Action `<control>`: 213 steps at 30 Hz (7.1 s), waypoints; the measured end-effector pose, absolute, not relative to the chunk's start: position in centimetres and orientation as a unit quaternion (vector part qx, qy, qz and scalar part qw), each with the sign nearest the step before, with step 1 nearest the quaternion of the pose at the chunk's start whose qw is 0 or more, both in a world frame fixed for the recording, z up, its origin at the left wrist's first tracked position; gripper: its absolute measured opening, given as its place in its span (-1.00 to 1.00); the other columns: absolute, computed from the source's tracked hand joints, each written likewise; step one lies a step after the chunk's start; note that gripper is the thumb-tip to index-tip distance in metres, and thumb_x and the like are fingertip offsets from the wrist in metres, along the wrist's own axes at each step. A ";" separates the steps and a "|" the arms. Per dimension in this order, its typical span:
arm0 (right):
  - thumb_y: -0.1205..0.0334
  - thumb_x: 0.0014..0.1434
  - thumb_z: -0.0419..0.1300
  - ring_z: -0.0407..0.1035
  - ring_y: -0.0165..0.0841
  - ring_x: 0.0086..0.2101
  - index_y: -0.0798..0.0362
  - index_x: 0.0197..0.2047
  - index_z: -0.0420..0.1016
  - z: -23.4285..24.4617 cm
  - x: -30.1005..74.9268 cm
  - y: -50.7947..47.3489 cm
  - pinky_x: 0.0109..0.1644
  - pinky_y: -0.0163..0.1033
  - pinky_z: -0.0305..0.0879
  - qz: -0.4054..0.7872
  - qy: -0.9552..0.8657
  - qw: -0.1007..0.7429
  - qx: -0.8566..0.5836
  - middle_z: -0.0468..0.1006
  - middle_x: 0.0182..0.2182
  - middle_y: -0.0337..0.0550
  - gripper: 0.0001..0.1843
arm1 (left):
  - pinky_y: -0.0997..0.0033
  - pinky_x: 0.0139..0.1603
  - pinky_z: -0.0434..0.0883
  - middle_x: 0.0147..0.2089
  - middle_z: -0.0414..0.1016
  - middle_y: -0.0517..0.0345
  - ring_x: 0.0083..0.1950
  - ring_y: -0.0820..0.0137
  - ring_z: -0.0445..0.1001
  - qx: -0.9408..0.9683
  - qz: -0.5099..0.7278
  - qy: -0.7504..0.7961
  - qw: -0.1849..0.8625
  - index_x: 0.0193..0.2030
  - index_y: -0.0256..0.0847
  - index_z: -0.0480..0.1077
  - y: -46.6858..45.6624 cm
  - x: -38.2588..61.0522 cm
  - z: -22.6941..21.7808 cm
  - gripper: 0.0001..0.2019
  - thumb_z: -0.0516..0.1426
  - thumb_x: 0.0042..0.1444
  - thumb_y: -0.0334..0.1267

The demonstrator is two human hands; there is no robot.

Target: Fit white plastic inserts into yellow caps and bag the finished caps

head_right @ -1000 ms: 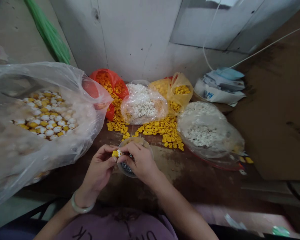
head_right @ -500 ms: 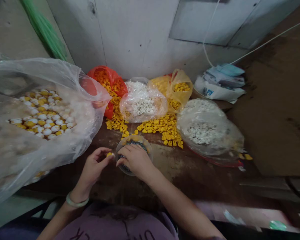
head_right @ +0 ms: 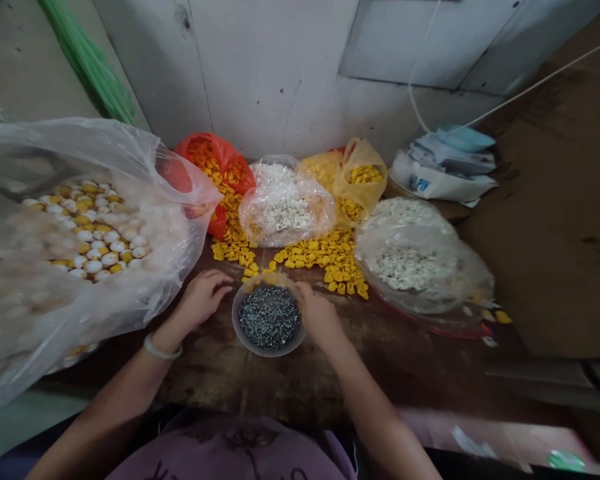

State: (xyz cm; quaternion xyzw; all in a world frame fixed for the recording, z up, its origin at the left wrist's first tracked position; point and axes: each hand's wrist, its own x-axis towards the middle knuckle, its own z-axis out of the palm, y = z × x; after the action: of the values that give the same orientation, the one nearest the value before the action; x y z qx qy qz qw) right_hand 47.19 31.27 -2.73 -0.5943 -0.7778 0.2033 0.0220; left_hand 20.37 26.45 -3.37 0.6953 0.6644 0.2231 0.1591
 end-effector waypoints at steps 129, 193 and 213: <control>0.17 0.07 0.34 0.52 -0.33 -0.31 -0.03 -0.24 0.61 2.3 42.1 27.2 -0.19 -0.21 0.45 0.540 -0.612 0.400 -0.418 0.65 -0.32 -0.19 -0.84 | 0.51 -0.29 0.54 -0.43 0.63 0.17 -0.40 0.47 0.57 0.089 0.664 0.405 0.622 -0.47 -0.25 0.57 22.4 28.5 1.1 -0.62 0.52 -0.51 -0.22; 0.01 0.16 0.16 0.44 -0.23 -0.25 0.07 -0.35 0.49 1.6 57.7 38.2 -0.11 -0.14 0.35 0.230 -0.585 0.360 -0.689 0.58 -0.35 -0.05 -0.72 | 0.56 -0.27 0.47 -0.32 0.64 0.09 -0.34 0.47 0.53 0.139 0.639 0.435 0.619 -0.35 -0.21 0.61 22.3 28.5 1.0 -0.62 0.49 -0.42 -0.27; 0.04 -0.10 0.49 0.33 -0.47 -0.38 0.02 -0.42 0.54 3.1 42.2 26.7 -0.33 -0.37 0.27 0.755 -0.446 0.362 -0.316 0.50 -0.33 -0.27 -0.69 | 0.40 -0.18 0.42 -0.33 0.56 0.12 -0.26 0.33 0.51 0.482 0.662 0.468 0.331 -0.35 -0.08 0.58 20.8 27.4 2.0 -0.87 0.28 0.01 -0.42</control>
State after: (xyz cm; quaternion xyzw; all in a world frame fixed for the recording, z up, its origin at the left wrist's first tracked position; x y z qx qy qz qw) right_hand 42.16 26.66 3.13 -0.3156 -0.4464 0.7551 0.3618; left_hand 27.42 20.84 2.05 0.4820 0.4683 0.6623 0.3312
